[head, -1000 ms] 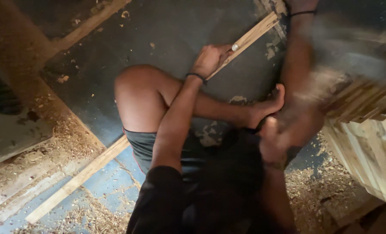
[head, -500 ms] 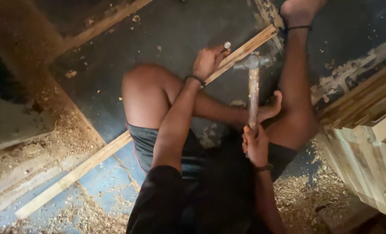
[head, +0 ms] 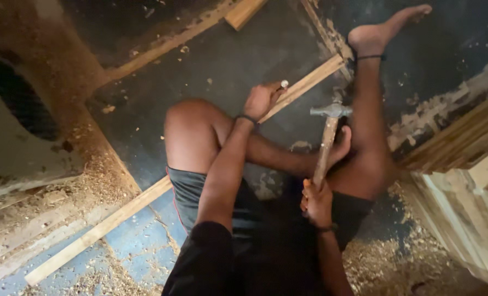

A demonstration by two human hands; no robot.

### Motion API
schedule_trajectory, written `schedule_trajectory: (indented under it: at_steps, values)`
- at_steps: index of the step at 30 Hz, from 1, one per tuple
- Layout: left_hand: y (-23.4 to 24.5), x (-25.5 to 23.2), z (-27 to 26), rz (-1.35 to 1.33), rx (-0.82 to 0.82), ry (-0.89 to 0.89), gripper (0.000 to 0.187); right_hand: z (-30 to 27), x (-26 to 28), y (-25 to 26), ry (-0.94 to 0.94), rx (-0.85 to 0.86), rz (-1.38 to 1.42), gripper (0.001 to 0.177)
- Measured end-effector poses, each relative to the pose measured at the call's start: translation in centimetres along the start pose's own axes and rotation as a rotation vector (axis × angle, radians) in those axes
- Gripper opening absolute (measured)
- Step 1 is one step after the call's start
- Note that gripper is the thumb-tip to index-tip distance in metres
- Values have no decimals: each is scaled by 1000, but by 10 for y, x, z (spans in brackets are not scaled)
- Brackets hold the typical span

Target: The person sits on the floor and repeatedly hammers a nail into a small wooden block. They hold the nail with their left hand and strike it with a hammer in their right hand, continuing the action until the nail is driven into the wood.

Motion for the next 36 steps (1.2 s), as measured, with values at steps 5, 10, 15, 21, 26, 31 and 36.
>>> schedule_trajectory:
  at_steps: [5, 10, 15, 21, 26, 31, 36]
  values:
    - [-38, 17, -5, -18, 40, 18, 29, 0, -10, 12, 26, -33, -21, 26]
    - [-61, 23, 7, 63, 155, 68, 29, 15, -12, 8, 7, 33, -68, 29]
    - [-31, 9, 4, -125, 43, 47, 27, 19, -5, 3, 40, 80, -168, 27]
    - [-25, -2, 3, -185, 54, 51, 22, 11, -10, 5, 46, 20, -165, 29]
    - [-17, -8, 3, -148, 7, -33, 17, 6, -5, 4, 53, -5, -158, 29]
    - [-20, -10, 4, -63, 20, -49, 14, 3, -4, 2, 32, -23, -167, 27]
    - [-16, -15, 5, -116, 46, -57, 15, 0, 0, -3, 54, -33, -246, 26]
Point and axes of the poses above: each hand's wrist, its own z-axis towards the middle knuckle, its own y-axis out of the back of the hand, x = y × z, the point moved 9 cm from there along z, towards the middle knuckle, and after that the axes turned 14 degrees about z, right-handed, at the moved point
